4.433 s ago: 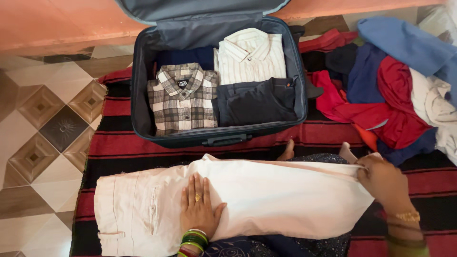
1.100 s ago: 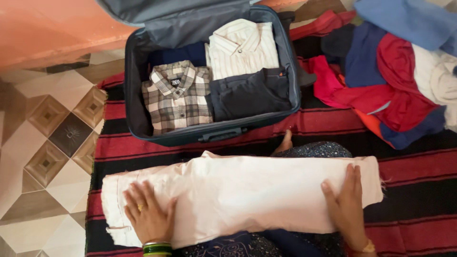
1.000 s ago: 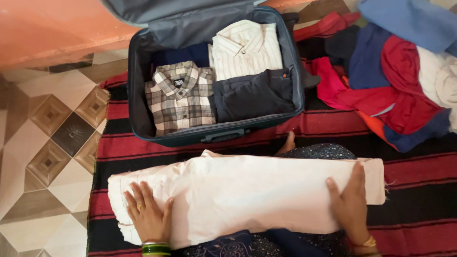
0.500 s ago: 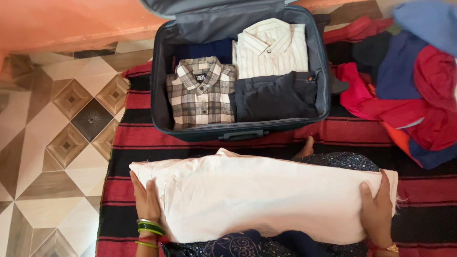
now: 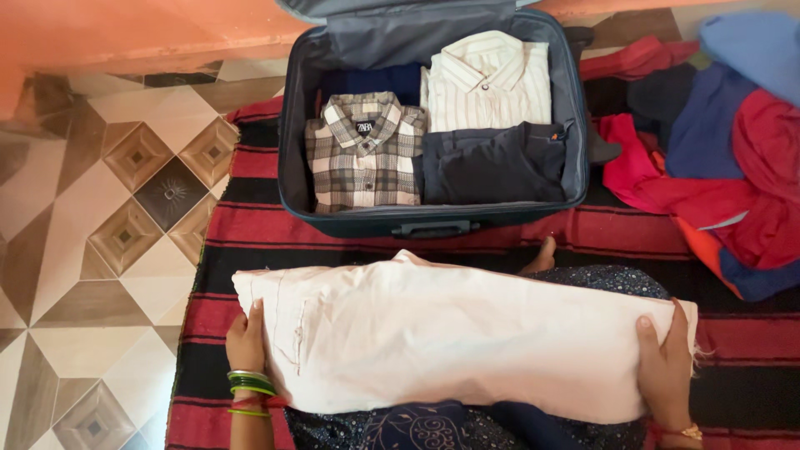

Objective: The person folds clothes including a dark top and white trousers by hand and places them into an open suitcase on a mat.

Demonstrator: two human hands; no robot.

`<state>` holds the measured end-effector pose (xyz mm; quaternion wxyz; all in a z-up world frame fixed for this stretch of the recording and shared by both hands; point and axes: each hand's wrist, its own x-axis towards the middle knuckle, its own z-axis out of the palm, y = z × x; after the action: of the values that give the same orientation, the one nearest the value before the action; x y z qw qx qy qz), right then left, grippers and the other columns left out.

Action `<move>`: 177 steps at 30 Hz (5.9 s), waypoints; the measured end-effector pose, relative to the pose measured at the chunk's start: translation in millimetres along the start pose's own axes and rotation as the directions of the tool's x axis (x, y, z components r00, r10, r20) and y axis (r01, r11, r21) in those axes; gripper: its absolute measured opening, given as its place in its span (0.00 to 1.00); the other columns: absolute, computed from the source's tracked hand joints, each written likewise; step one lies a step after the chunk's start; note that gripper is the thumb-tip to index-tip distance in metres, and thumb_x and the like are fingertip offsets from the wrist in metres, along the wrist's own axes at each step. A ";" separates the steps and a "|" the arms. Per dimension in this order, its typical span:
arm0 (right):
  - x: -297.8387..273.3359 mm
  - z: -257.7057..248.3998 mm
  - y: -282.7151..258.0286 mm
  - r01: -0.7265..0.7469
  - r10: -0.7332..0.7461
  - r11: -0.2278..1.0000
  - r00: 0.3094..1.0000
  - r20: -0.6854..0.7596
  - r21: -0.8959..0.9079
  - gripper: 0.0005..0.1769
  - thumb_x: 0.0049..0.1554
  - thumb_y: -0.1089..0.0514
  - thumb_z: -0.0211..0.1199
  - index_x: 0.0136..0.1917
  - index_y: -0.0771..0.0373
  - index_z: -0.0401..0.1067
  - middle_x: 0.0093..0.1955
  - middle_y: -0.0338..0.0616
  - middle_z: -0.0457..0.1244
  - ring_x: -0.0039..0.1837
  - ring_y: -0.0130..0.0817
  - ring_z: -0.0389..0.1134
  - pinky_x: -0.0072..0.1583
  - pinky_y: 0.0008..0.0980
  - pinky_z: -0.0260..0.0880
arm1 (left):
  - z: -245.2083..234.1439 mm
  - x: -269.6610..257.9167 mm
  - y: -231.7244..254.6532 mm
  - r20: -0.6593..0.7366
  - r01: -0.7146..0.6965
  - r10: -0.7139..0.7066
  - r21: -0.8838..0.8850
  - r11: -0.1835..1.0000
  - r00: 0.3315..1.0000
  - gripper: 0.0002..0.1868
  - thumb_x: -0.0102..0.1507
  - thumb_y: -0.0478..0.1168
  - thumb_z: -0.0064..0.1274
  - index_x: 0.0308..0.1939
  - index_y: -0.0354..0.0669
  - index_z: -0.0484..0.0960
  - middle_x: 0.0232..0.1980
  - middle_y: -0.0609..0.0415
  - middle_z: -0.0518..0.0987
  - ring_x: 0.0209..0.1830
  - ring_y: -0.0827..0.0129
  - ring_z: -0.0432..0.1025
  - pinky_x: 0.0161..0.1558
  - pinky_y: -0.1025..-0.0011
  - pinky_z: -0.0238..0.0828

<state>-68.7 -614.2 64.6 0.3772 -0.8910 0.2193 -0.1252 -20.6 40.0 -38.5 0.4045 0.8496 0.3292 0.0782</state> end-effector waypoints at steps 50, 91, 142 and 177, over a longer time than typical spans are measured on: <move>-60.4 23.1 164.6 -0.643 0.674 0.340 0.675 0.299 0.686 0.37 0.71 0.34 0.45 0.72 0.69 0.66 0.65 0.51 0.65 0.60 0.38 0.65 0.61 0.38 0.62 | 87.2 -161.8 208.0 0.550 -0.795 0.577 0.360 0.488 0.604 0.54 0.58 0.67 0.52 0.76 0.32 0.55 0.79 0.34 0.54 0.82 0.46 0.44 0.76 0.51 0.36; -51.4 -48.9 -1.3 0.225 -0.258 0.955 0.952 -0.168 -0.192 0.18 0.62 0.67 0.61 0.65 0.59 0.75 0.72 0.50 0.66 0.70 0.47 0.70 0.68 0.33 0.70 | 222.4 -271.7 237.7 0.950 0.753 0.313 -0.201 0.626 -0.006 0.27 0.65 0.37 0.56 0.68 0.34 0.71 0.64 0.49 0.78 0.63 0.66 0.72 0.68 0.67 0.66; 3.2 -4.0 13.8 0.358 -0.368 0.930 0.909 0.195 0.084 0.37 0.57 0.55 0.59 0.76 0.64 0.53 0.77 0.51 0.52 0.77 0.47 0.53 0.72 0.45 0.58 | 239.3 -276.0 277.8 0.885 0.612 0.411 -0.452 0.649 0.217 0.28 0.62 0.33 0.59 0.65 0.31 0.72 0.55 0.50 0.81 0.52 0.69 0.77 0.57 0.70 0.75; -33.4 -17.1 79.0 0.227 -0.221 0.974 0.926 0.306 0.018 0.24 0.56 0.57 0.59 0.66 0.62 0.69 0.66 0.50 0.64 0.66 0.48 0.66 0.64 0.44 0.67 | 210.0 -301.3 308.2 0.679 -0.186 0.724 -0.700 0.689 0.124 0.16 0.64 0.34 0.58 0.56 0.39 0.77 0.56 0.48 0.79 0.43 0.67 0.80 0.46 0.71 0.81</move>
<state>-127.9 -657.5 16.9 0.3820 -0.9221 0.0562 -0.0261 -16.1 -421.6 90.7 0.6512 0.6625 -0.2889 -0.2316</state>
